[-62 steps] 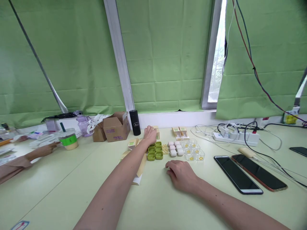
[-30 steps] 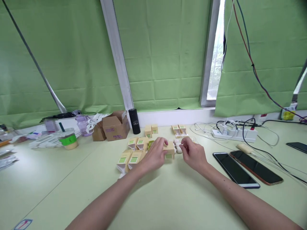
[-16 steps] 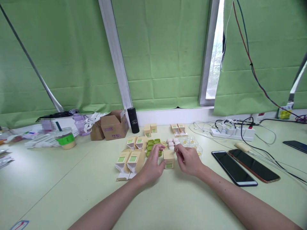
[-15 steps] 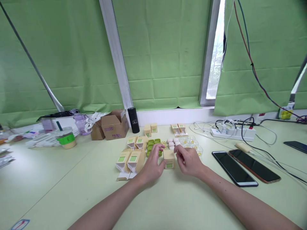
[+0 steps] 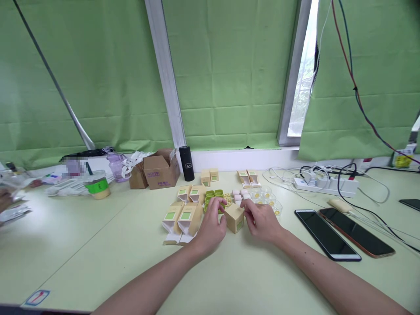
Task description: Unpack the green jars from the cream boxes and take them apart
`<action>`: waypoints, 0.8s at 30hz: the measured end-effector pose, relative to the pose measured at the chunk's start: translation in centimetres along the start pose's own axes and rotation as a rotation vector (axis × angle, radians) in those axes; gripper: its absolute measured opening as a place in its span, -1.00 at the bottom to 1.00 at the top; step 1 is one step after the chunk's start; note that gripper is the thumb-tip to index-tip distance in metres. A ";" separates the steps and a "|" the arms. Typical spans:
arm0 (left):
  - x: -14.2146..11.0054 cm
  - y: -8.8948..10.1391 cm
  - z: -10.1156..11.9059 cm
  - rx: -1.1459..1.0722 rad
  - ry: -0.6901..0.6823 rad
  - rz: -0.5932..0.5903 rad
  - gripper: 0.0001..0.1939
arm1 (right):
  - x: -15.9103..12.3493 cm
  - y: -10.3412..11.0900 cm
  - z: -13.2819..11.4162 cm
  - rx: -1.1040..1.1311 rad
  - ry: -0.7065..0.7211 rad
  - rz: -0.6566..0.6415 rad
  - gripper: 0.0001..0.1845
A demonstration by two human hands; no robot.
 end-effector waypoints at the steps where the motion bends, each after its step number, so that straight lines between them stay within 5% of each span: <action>1: 0.0 0.0 0.0 0.004 -0.001 0.006 -0.64 | 0.0 -0.1 0.1 -0.004 -0.018 0.000 -0.74; 9: 0.4 0.0 -0.6 -0.002 0.023 0.028 -0.68 | 0.2 -0.2 0.0 0.097 -0.094 0.018 -0.74; 20: 0.2 0.2 -0.7 0.000 0.050 0.005 -0.36 | 0.1 -0.2 0.0 0.103 -0.113 0.048 -0.72; 24: 0.1 0.1 -0.9 0.057 0.067 -0.026 -0.41 | 0.3 0.1 -0.1 0.104 -0.137 0.090 -0.74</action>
Point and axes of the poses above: each hand's wrist, its own x-axis towards the middle knuckle, its own y-axis out of the back of the hand, z = x × y, the point moved 1 cm from there along x, towards the middle knuckle, and after that the axes turned 10 degrees about -x, right-handed, at the moved point
